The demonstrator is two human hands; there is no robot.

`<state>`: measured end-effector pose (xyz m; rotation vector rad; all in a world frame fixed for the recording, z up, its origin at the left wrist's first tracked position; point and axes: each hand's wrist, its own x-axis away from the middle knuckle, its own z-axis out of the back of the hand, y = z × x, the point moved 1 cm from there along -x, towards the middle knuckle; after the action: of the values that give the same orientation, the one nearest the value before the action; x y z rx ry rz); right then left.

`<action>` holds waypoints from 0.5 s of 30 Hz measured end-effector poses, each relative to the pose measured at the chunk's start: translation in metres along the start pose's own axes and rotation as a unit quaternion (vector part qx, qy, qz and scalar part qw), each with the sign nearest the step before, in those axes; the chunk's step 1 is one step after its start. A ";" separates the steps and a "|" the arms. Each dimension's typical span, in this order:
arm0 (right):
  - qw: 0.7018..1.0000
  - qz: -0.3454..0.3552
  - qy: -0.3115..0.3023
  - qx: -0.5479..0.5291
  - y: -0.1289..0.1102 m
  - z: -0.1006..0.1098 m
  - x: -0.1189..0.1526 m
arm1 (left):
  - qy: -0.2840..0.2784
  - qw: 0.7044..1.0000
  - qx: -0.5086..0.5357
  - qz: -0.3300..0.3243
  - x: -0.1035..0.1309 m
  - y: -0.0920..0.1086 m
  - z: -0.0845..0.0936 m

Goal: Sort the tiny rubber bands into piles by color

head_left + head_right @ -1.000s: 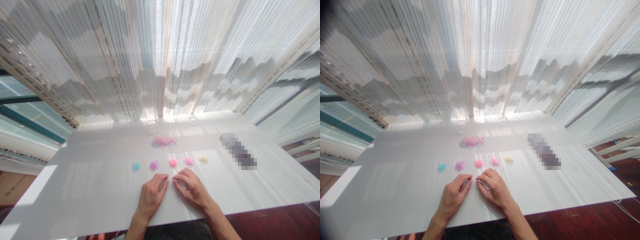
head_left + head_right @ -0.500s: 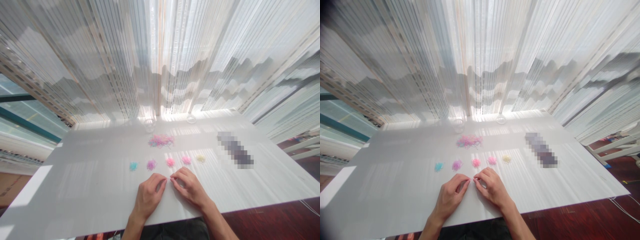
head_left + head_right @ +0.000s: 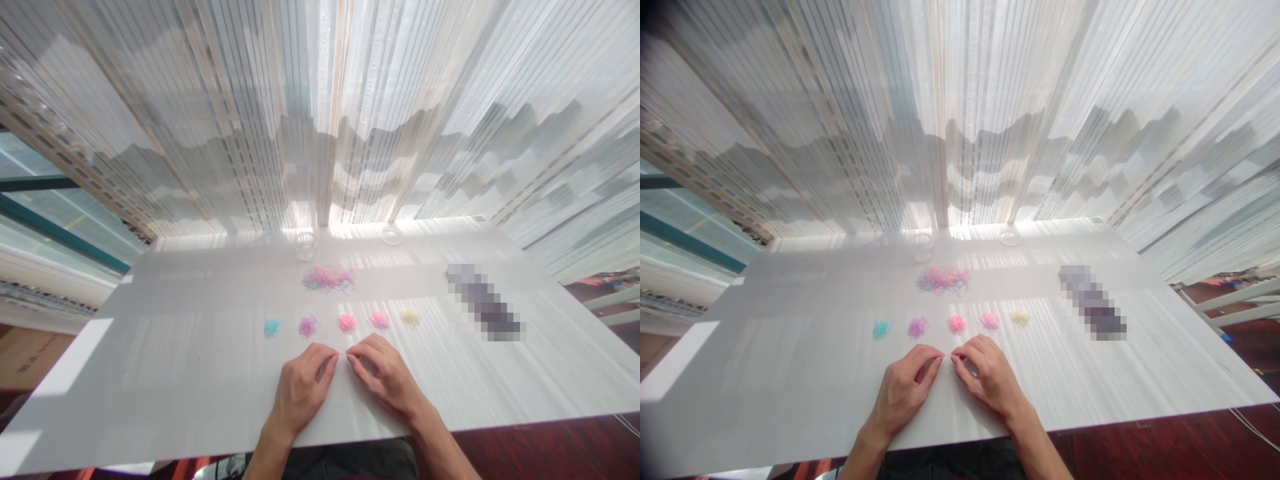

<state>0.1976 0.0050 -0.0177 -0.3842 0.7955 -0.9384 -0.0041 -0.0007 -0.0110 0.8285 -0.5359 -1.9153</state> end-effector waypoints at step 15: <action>1.000 0.003 -0.002 0.001 0.001 -0.002 0.000 | 0.002 1.000 0.002 -0.004 0.000 -0.003 -0.001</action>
<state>0.1965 0.0053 -0.0201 -0.3815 0.7911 -0.9315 -0.0049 0.0005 -0.0137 0.8381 -0.5352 -1.9202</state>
